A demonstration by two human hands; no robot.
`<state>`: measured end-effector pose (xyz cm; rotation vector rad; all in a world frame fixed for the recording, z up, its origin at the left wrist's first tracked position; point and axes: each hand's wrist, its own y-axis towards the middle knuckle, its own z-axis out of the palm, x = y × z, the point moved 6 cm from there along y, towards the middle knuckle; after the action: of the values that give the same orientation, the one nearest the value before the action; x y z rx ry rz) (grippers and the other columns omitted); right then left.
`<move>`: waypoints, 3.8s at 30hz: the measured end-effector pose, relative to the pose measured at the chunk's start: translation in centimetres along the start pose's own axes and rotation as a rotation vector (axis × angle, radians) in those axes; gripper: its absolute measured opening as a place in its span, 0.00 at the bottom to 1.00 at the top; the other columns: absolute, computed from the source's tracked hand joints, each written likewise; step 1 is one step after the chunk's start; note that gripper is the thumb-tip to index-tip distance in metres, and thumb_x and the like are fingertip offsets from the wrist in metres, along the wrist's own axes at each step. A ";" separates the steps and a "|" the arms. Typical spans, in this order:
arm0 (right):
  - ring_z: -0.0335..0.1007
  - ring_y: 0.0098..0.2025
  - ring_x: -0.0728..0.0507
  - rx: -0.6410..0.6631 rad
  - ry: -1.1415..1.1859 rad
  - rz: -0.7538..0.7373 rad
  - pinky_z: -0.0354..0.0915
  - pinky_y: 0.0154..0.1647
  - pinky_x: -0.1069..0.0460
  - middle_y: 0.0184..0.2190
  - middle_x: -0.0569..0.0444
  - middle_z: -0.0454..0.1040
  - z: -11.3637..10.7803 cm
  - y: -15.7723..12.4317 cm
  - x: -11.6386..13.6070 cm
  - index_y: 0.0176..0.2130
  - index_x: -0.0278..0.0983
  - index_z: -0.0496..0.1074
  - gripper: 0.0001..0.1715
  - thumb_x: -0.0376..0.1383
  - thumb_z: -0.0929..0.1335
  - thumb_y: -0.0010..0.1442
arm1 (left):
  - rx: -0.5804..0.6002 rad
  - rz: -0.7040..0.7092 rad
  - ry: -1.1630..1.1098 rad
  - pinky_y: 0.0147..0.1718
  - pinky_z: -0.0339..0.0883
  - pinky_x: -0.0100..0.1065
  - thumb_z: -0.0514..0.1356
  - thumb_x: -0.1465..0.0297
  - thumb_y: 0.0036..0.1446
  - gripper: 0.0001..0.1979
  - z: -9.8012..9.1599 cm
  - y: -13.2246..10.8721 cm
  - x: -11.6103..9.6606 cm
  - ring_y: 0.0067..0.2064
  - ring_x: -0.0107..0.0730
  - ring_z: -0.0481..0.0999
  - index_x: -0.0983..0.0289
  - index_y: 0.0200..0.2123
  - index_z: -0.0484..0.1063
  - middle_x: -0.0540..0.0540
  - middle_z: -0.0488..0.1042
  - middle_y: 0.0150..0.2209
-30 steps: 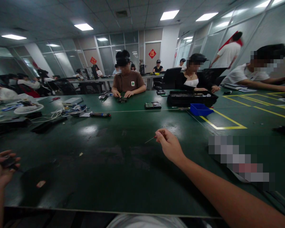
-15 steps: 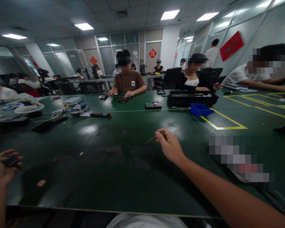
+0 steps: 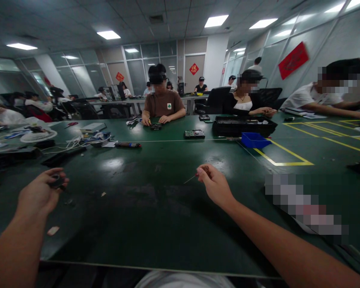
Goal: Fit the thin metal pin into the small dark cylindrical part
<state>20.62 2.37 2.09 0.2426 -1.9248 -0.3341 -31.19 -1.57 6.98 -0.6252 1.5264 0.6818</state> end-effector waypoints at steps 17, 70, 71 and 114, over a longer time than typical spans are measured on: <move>0.70 0.27 0.45 0.057 -0.032 0.002 0.62 0.29 0.50 0.25 0.55 0.74 0.0 -0.4 0.9 0.32 0.39 0.73 0.19 0.50 0.66 0.64 | 1.124 0.170 0.110 0.39 0.63 0.43 0.53 0.74 0.46 0.13 26.2 -20.4 -1.0 0.34 0.38 0.70 0.62 0.35 0.73 0.55 0.71 0.30; 0.74 0.31 0.44 0.031 -0.099 -0.138 0.65 0.34 0.49 0.27 0.55 0.76 -0.8 -0.5 2.1 0.44 0.38 0.76 0.13 0.41 0.65 0.66 | 0.987 0.726 0.354 0.58 0.64 0.44 0.66 0.76 0.57 0.21 27.7 -19.5 4.0 0.56 0.41 0.75 0.58 0.54 0.75 0.54 0.78 0.52; 0.74 0.32 0.44 0.051 -0.106 -0.137 0.64 0.34 0.49 0.28 0.55 0.76 -0.7 -0.5 2.2 0.43 0.39 0.76 0.13 0.40 0.64 0.66 | 0.980 0.728 0.353 0.58 0.64 0.44 0.66 0.76 0.57 0.21 27.7 -19.5 4.0 0.55 0.41 0.75 0.58 0.54 0.75 0.55 0.78 0.52; 0.73 0.34 0.43 -0.107 0.523 0.248 0.72 0.42 0.43 0.32 0.51 0.75 -0.7 0.9 -1.8 0.38 0.38 0.73 0.17 0.48 0.70 0.57 | 1.025 0.874 0.392 0.57 0.63 0.45 0.64 0.74 0.60 0.22 27.6 -20.4 3.4 0.55 0.40 0.73 0.59 0.58 0.72 0.56 0.76 0.52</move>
<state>21.92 3.68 1.02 0.0129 -1.3965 -0.1829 2.22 5.09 1.48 0.7742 2.2382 0.2989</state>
